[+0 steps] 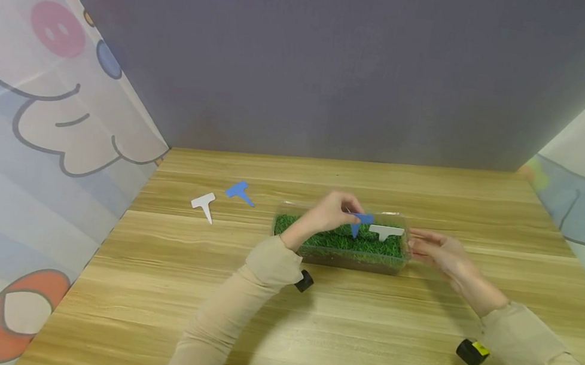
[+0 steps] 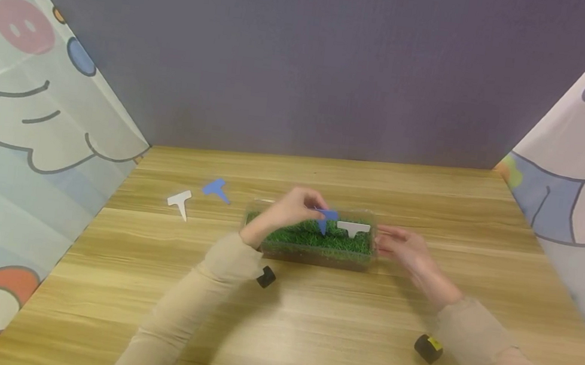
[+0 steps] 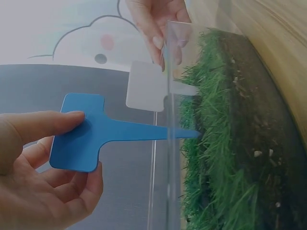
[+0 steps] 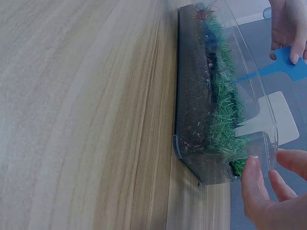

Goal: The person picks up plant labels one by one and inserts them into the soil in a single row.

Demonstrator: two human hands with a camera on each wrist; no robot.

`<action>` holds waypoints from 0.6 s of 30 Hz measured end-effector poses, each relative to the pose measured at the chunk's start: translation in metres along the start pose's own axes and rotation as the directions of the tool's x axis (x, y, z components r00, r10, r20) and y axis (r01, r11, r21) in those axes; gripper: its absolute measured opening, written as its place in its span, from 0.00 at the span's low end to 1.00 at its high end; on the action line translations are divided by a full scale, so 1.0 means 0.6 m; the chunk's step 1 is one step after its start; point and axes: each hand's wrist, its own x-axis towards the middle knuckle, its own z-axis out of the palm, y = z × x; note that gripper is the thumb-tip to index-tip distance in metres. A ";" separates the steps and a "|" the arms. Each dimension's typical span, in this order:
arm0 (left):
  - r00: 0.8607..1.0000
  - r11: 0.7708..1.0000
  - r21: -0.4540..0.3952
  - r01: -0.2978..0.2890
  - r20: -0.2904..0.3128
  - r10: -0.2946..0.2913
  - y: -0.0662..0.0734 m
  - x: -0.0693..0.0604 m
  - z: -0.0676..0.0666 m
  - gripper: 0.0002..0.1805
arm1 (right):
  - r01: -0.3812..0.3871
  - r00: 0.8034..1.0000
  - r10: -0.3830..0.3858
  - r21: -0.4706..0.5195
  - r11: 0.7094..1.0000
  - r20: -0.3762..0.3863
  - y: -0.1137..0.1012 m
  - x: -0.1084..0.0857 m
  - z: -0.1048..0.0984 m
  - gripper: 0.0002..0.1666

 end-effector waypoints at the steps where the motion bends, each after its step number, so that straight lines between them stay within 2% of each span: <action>1: 1.000 1.000 0.000 0.003 0.001 -0.003 -0.001 0.000 0.001 0.06 | 0.001 1.000 -0.001 0.000 1.000 0.000 0.000 0.000 0.000 0.42; 6: 1.000 1.000 0.004 0.000 0.007 0.000 -0.002 0.001 0.004 0.05 | 0.003 1.000 -0.003 0.004 1.000 0.002 0.000 -0.001 -0.001 0.42; 13: 1.000 0.997 0.076 -0.015 -0.007 0.015 -0.013 0.004 0.009 0.04 | 0.000 1.000 0.000 -0.008 1.000 0.002 0.001 -0.001 -0.001 0.41; 18: 0.999 0.995 0.092 -0.030 -0.013 0.031 -0.014 0.004 0.011 0.04 | -0.006 1.000 0.006 -0.028 1.000 -0.007 0.001 0.000 -0.001 0.41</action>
